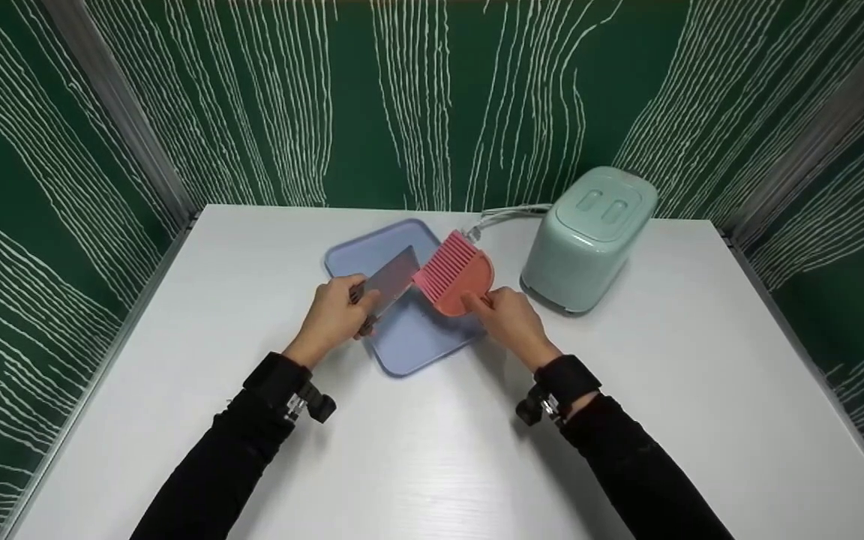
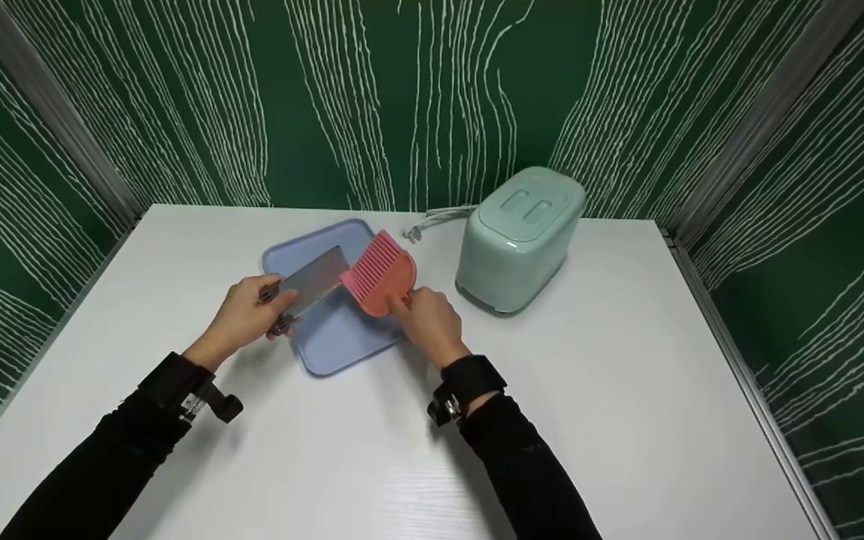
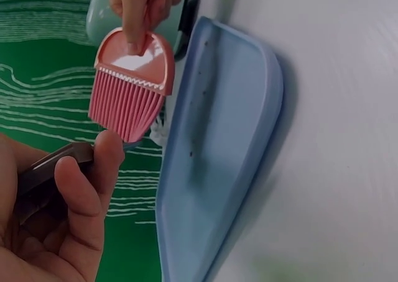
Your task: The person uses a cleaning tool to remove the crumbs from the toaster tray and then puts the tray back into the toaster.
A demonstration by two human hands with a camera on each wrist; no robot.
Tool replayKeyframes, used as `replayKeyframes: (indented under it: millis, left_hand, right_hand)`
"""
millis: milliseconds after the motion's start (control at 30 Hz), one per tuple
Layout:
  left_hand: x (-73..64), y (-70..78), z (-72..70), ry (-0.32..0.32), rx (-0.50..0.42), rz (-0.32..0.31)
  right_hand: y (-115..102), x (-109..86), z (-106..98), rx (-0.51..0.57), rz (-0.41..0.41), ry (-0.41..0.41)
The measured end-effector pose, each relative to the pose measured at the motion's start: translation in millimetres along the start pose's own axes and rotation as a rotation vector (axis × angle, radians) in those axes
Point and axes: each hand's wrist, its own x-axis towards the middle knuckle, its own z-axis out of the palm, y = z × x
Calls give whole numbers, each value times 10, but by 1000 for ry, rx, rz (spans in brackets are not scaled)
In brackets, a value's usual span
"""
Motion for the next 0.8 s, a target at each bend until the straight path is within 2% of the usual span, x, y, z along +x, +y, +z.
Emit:
replayKeyframes:
  millis: [233,433,667,800]
  left_hand:
    - [-9,23,28,12,90,12]
    - [-13,22,19,26,128,10]
    - [-13,0,-4,51,178,51]
    - [-2,-13,-14,71,187,69]
  right_hand:
    - [33,1,-44,-15,19,-11]
    - [74,-25,-90,-7,22,8]
    - [97,-101,-138,54,0,14]
    - [123,-175,-171,113,-35,-28]
